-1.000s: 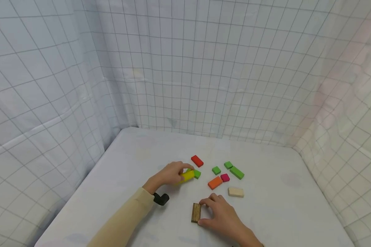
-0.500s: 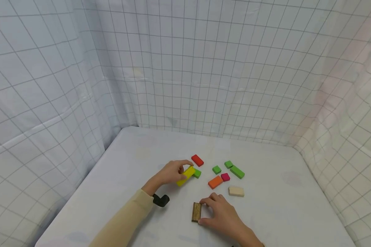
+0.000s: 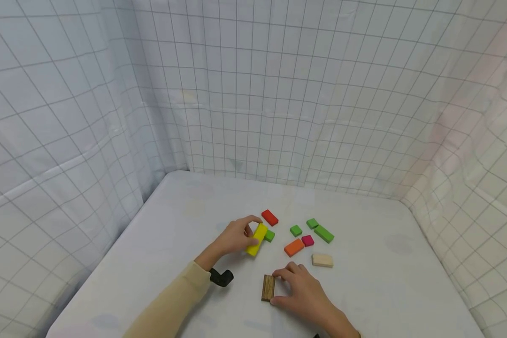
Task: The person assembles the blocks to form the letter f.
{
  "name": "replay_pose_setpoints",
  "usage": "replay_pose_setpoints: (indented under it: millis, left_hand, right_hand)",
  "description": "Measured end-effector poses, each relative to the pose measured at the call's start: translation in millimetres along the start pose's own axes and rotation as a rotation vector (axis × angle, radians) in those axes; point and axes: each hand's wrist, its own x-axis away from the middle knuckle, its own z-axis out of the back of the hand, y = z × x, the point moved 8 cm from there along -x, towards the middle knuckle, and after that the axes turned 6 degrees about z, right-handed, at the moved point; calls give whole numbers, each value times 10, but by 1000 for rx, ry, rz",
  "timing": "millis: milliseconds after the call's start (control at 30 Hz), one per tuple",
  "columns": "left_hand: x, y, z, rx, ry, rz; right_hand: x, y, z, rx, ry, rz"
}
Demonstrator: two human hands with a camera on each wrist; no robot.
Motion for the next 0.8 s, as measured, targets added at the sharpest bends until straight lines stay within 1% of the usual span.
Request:
replay_pose_setpoints:
  millis: [233,367,533,667,800]
  left_hand:
    - [24,-7,-45,73,24,59]
    - [47,0,-101,108,20,71]
    - [95,-6,-196,127,6,97]
    - [124,-10,-284,135,-7,108]
    - [137,-19,-359,136,0,113]
  right_hand:
    - [0,3,-1,8,6,6]
    - [4,-11,-1,4,10,14]
    - [-5,-17,-8,-1,3,6]
    - [-7,-14,-1,19,13,3]
    - [-6,-1,-5,36,9,-6]
